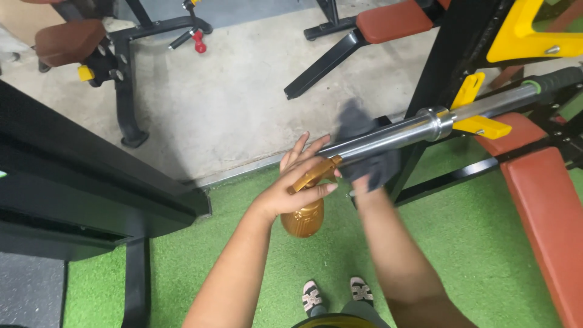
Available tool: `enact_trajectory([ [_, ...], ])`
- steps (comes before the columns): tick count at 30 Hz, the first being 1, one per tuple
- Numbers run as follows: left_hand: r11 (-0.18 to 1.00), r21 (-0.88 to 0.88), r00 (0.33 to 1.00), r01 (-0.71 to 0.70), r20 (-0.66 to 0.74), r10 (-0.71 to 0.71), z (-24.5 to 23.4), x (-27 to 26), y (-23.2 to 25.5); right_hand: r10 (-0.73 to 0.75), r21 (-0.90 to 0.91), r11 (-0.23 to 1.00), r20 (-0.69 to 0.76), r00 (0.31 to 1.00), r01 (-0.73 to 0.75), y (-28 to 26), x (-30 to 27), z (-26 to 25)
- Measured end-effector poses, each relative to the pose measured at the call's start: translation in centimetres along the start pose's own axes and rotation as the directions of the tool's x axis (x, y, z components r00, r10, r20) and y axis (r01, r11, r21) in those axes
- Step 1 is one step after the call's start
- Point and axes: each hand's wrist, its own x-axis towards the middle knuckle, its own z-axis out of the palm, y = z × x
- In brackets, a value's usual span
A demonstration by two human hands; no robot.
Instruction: Spraying and wiping down gym equipment including a barbell, weight plates, and a weight rack.
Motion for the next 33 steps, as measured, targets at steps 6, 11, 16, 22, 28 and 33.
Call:
enact_trajectory([
  [6, 0.995, 0.041, 0.996, -0.092, -0.013, 0.093, -0.5, -0.2, 0.3, 0.217, 0.005, 0.974, -0.322, 0.922, -0.227, 7.0, -4.0, 6.4],
  [11, 0.998, 0.048, 0.998, -0.050, 0.050, 0.048, -0.2, 0.2, -0.2, 0.494, 0.322, 0.844, -0.154, 0.855, -0.430, 6.3, -5.1, 11.4],
  [16, 1.000, 0.025, 0.998, -0.019, 0.053, 0.018, -0.6, -0.1, 0.8, 0.403, 0.080, 0.908, -0.427, 0.809, -0.410, 3.2, -9.0, 7.1],
  [22, 0.991, 0.058, 0.992, -0.120, 0.039, 0.118, -0.3, -0.3, -0.2, -0.225, -0.933, 0.154, -0.354, 0.908, -0.325, -10.9, -8.2, 6.9],
  [28, 0.990, 0.018, 0.990, -0.142, 0.025, 0.141, -0.3, -0.1, 0.1, -0.086, -0.688, -0.706, 0.316, 0.945, 0.166, -18.9, 1.7, 7.9],
  [33, 0.994, 0.022, 0.994, -0.112, 0.006, 0.112, -0.4, 0.0, 0.1, 0.150, -0.540, -0.836, -0.061, 0.987, 0.094, -16.7, 5.1, 7.9],
])
